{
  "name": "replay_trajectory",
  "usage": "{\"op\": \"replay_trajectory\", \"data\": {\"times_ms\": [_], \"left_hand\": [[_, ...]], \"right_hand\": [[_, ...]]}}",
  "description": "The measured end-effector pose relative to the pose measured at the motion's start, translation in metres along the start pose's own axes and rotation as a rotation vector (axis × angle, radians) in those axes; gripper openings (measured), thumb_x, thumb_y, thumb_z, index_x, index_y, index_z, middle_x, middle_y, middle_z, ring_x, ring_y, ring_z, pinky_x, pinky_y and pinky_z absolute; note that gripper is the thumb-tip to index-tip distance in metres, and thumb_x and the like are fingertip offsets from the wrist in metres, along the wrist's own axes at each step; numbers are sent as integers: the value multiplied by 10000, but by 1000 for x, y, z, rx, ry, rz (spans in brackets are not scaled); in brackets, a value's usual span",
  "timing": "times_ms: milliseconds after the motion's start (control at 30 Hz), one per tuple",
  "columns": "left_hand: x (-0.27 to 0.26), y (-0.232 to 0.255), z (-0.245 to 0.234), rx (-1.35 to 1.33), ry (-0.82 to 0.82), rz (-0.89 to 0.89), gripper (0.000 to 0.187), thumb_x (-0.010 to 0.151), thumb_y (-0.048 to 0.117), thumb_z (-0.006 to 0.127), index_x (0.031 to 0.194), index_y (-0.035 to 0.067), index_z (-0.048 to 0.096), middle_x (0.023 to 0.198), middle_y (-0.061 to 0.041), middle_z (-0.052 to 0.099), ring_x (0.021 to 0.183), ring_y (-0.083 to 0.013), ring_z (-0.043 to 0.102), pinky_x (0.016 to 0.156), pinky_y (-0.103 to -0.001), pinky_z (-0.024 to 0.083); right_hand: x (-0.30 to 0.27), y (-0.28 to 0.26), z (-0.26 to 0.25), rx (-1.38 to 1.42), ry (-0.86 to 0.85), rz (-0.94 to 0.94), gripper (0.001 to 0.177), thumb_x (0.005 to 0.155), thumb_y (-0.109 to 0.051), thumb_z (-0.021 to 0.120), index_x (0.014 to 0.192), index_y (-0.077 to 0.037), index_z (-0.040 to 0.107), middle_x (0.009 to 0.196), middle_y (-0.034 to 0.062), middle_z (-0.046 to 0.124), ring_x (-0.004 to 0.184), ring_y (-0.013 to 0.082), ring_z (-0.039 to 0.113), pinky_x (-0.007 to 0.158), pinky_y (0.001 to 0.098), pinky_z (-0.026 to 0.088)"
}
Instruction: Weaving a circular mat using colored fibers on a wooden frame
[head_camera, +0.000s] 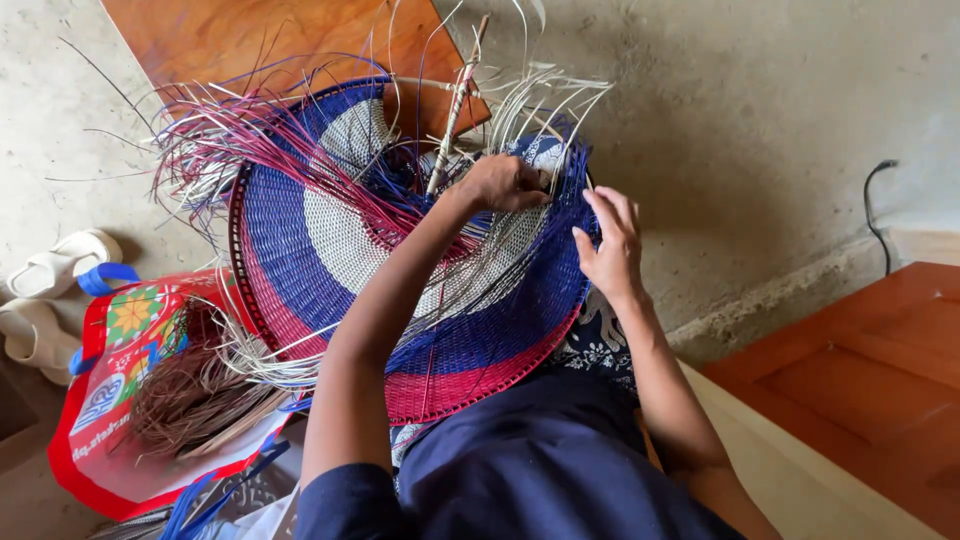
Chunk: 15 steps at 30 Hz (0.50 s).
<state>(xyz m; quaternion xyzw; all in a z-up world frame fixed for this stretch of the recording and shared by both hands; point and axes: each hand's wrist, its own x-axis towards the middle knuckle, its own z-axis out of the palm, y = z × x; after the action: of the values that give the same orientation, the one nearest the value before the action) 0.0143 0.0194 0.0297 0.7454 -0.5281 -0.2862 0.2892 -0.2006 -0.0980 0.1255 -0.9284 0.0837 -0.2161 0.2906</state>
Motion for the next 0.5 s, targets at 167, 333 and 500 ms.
{"op": "replay_trajectory", "data": {"times_ms": [167,333,500], "left_hand": [[24,1,4,-155,-332,-45,227,820,486,715,893,288,799,869,-42,774,896,-335,742,853,-474,574],[32,-17,9,-286,-444,-71,227,892,414,705,1015,250,804,947,-97,774,895,-349,734,851,-457,546],[36,-24,6,-291,-469,-81,235,889,389,741,1055,233,799,962,-102,772,898,-338,739,842,-444,546]], "right_hand": [[6,-9,13,-242,-117,-3,681,681,-47,872,1321,-93,644,1369,116,518,1275,373,469,1065,512,360],[10,23,41,-235,-136,-100,525,672,-24,783,1167,-166,675,1175,40,537,1152,298,494,1024,467,347],[22,40,44,-245,-201,-188,407,681,-57,726,1052,-215,666,1047,-3,546,1048,252,520,970,449,363]]}}
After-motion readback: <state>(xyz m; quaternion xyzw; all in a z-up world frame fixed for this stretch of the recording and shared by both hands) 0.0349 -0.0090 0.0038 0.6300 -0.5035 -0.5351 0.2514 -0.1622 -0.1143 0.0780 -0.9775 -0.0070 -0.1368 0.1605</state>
